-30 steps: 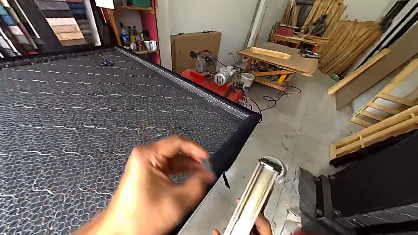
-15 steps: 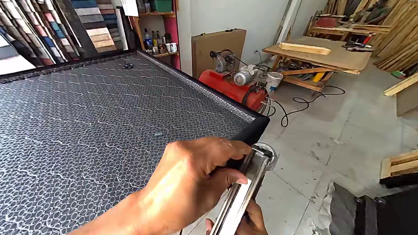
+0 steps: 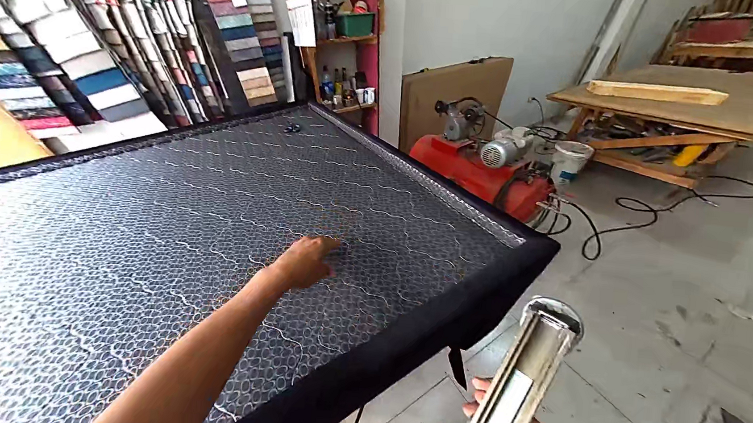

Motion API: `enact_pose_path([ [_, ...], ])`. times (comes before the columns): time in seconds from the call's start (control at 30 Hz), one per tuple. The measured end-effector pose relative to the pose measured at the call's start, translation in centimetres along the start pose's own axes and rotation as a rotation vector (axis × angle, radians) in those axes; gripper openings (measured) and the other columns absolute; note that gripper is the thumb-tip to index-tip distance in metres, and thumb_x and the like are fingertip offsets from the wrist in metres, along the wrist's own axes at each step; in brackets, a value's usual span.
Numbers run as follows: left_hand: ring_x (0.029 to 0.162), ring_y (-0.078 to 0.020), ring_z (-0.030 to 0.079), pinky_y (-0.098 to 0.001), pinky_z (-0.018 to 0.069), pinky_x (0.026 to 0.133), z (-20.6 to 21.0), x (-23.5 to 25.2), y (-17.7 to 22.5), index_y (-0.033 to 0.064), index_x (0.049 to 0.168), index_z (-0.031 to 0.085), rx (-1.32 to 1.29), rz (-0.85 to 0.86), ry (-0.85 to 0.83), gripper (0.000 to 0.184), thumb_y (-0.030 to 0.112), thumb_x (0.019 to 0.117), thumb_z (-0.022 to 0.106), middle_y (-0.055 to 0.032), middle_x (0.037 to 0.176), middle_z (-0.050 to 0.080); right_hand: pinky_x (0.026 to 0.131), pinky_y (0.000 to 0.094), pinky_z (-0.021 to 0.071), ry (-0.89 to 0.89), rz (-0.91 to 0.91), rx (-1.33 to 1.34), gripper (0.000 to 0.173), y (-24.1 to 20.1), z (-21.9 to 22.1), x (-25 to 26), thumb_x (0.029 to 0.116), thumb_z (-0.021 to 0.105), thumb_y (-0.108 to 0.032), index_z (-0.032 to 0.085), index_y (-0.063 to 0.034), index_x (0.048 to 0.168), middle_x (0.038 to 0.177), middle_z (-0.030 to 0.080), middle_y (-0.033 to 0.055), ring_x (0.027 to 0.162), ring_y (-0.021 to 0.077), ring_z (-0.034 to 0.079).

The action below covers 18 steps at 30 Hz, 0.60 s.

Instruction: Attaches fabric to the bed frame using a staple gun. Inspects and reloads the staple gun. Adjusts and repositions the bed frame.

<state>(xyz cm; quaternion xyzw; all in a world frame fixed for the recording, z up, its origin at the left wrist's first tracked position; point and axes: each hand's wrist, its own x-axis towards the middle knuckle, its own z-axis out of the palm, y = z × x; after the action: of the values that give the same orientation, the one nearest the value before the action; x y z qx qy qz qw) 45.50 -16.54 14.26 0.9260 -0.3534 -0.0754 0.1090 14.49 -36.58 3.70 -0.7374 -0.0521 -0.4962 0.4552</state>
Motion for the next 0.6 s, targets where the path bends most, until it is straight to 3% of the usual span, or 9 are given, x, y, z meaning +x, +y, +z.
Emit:
enact_pose_path([
  [0.1,0.104,-0.0351,0.070,-0.0609,0.0523,0.095,0.0,0.9,0.8,0.0132,0.117,0.077,0.054,-0.028,0.080,0.024,0.011,0.0960,0.068,-0.0126,0.111,0.075,0.104,0.0381,0.0549,-0.012,0.012,0.016,0.034,0.6,0.6,0.0,0.0786,0.088,-0.030,0.073,-0.0208,0.108,0.133,0.062,0.0027,0.129,0.0166,0.058],
  [0.17,0.099,-0.0319,0.072,-0.0590,0.0540,0.092,-0.4,1.0,1.0,0.0110,0.113,0.078,0.002,-0.010,0.132,0.020,0.011,0.0966,0.065,-0.0114,0.106,0.076,0.104,0.0394,0.0548,-0.015,0.007,0.032,0.034,1.1,1.2,-0.1,0.0778,0.089,-0.029,0.073,-0.0190,0.106,0.132,0.063,0.0039,0.127,0.0174,0.059],
  [0.23,0.091,-0.0202,0.074,-0.0483,0.0608,0.087,-0.7,0.2,3.0,0.0109,0.119,0.075,-0.217,0.065,0.249,0.023,0.015,0.0978,0.067,-0.0061,0.104,0.076,0.107,0.0398,0.0531,-0.009,-0.011,0.010,0.031,1.2,1.3,0.0,0.0778,0.089,-0.030,0.074,-0.0206,0.103,0.133,0.063,0.0021,0.128,0.0169,0.058],
  [0.3,0.078,-0.0103,0.072,-0.0325,0.0637,0.071,-1.7,-2.6,7.3,0.0138,0.117,0.075,-0.505,0.195,0.362,0.023,0.014,0.0944,0.071,0.0014,0.096,0.076,0.108,0.0392,0.0511,0.004,-0.034,-0.027,0.030,1.2,1.6,0.4,0.0783,0.088,-0.033,0.073,-0.0233,0.103,0.131,0.063,-0.0007,0.128,0.0155,0.057],
  [0.37,0.070,-0.0121,0.070,-0.0291,0.0628,0.061,-2.6,-6.2,12.0,0.0108,0.112,0.077,-0.793,0.352,0.391,0.022,0.011,0.0903,0.073,0.0004,0.089,0.075,0.108,0.0362,0.0494,-0.002,-0.044,-0.056,0.027,1.1,2.1,0.8,0.0797,0.086,-0.035,0.073,-0.0246,0.101,0.129,0.062,-0.0029,0.127,0.0129,0.055],
  [0.47,0.079,-0.0179,0.074,-0.0336,0.0672,0.069,-2.8,-9.3,16.8,0.0058,0.104,0.075,-1.021,0.480,0.415,0.016,0.011,0.0893,0.077,-0.0041,0.095,0.074,0.108,0.0304,0.0476,0.001,-0.046,-0.055,0.022,1.1,2.8,1.3,0.0813,0.085,-0.036,0.073,-0.0239,0.095,0.127,0.061,-0.0057,0.127,0.0091,0.053],
  [0.6,0.080,-0.0169,0.075,-0.0334,0.0683,0.071,-1.4,-9.4,18.6,0.0057,0.096,0.076,-0.970,0.447,0.633,0.012,0.010,0.0853,0.080,-0.0025,0.091,0.076,0.111,0.0312,0.0437,-0.009,-0.035,0.003,0.026,1.3,3.8,1.3,0.0849,0.078,-0.044,0.075,-0.0255,0.103,0.129,0.061,-0.0071,0.128,0.0080,0.052],
])
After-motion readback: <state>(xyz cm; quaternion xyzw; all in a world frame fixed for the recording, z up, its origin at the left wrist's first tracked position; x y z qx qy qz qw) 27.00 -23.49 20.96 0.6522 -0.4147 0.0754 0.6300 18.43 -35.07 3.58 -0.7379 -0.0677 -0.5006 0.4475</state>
